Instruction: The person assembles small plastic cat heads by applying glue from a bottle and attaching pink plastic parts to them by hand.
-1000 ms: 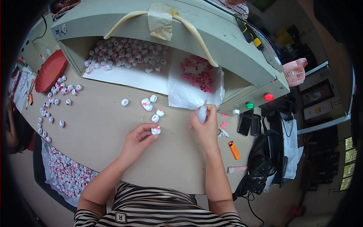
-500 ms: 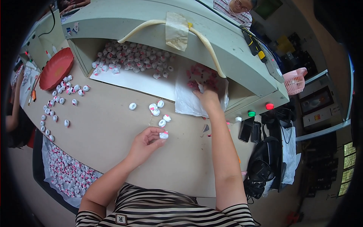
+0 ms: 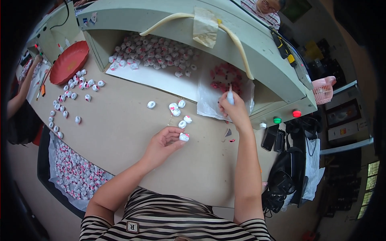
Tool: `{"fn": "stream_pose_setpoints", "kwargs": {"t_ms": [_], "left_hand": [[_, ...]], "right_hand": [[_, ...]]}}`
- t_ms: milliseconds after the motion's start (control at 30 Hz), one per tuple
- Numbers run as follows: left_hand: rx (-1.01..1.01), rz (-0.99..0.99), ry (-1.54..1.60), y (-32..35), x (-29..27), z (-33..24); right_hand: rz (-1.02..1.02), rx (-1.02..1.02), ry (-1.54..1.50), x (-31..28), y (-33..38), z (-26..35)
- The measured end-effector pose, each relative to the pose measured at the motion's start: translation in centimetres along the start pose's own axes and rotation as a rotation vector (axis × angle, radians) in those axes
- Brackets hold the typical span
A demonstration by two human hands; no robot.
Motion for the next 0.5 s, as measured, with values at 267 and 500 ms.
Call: {"fn": "stream_pose_setpoints", "kwargs": {"t_ms": [267,500], "left_hand": [[0.059,0.017,-0.052,0.1,0.4,-0.2],[0.070,0.010,-0.137,0.5,0.4,-0.1]], "right_hand": [[0.315,0.440,-0.994,2.3,12.7,-1.0],[0.345,0.508,-0.930,4.3,13.8,-1.0]]}}
Point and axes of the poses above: each hand's wrist, its own y-axis away from the middle knuckle, its own x-axis out of the palm, z = x × y, the point moved 2 cm from there along -y, towards the middle knuckle, and after that the axes turned 13 degrees about -z, right-handed, at the moved point
